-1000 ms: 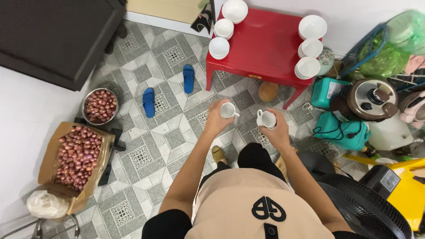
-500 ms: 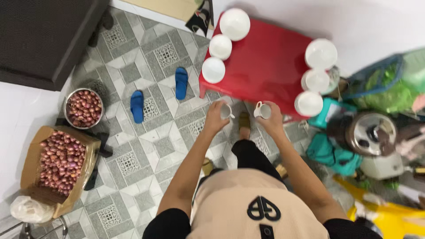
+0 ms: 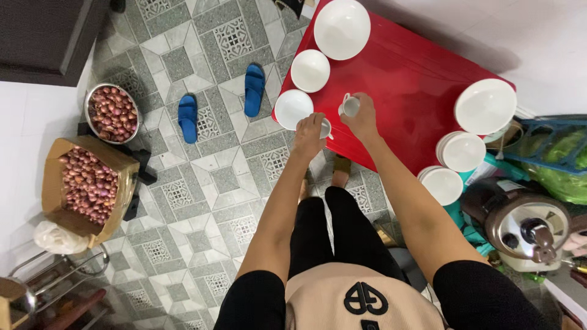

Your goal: The person repeatedly picks up bowls and cups from a white colander and places them on a red table. The person handles the items one or two at a time, walking back and forth between the basin and the table to arrange them.

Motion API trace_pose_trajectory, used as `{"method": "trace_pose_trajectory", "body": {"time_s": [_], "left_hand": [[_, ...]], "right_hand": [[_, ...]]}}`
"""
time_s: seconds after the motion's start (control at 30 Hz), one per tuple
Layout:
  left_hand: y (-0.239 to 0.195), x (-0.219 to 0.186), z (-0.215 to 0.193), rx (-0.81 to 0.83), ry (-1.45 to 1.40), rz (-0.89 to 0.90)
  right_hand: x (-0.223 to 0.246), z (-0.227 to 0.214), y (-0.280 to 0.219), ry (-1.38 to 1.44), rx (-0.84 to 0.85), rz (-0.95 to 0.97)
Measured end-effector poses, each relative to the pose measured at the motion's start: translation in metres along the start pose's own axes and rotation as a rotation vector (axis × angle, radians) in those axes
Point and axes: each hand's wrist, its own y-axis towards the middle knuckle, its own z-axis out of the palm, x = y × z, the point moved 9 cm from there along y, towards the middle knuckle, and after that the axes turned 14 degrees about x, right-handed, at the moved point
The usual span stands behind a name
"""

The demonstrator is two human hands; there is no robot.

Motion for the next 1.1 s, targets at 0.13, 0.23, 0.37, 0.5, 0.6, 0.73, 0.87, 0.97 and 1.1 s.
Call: {"method": "trace_pose_trajectory", "body": {"time_s": [0.13,0.23,0.37,0.5,0.6,0.73,0.87,0.97,1.1], "left_hand": [[0.006,0.006,0.004,-0.024,-0.039,-0.027],[0.000,0.013,0.004,-0.039,-0.083,-0.036],[-0.002,0.021,0.004,-0.078,-0.123,-0.067],[0.000,0.028,0.005,-0.068,-0.144,-0.091],[0.001,0.030,0.005,-0.083,-0.144,-0.088],[0.003,0.034,0.006,-0.104,-0.130,-0.085],[0.003,0.036,0.010,-0.109,-0.125,-0.085],[0.004,0.036,0.013,-0.099,-0.136,-0.103],[0.001,0.036,0.015,-0.084,-0.149,-0.110]], "right_hand": [[-0.012,0.024,0.034,-0.022,0.003,-0.013],[-0.017,0.044,0.054,-0.038,0.048,0.099],[-0.019,0.055,0.074,-0.130,0.117,0.275],[-0.015,0.054,0.084,-0.191,0.127,0.369],[-0.013,0.051,0.093,-0.212,0.125,0.368],[-0.016,0.049,0.105,-0.229,0.136,0.383],[-0.015,0.044,0.113,-0.201,0.083,0.354],[-0.016,0.040,0.118,-0.148,0.013,0.328],[-0.023,0.040,0.118,-0.077,-0.008,0.305]]}}
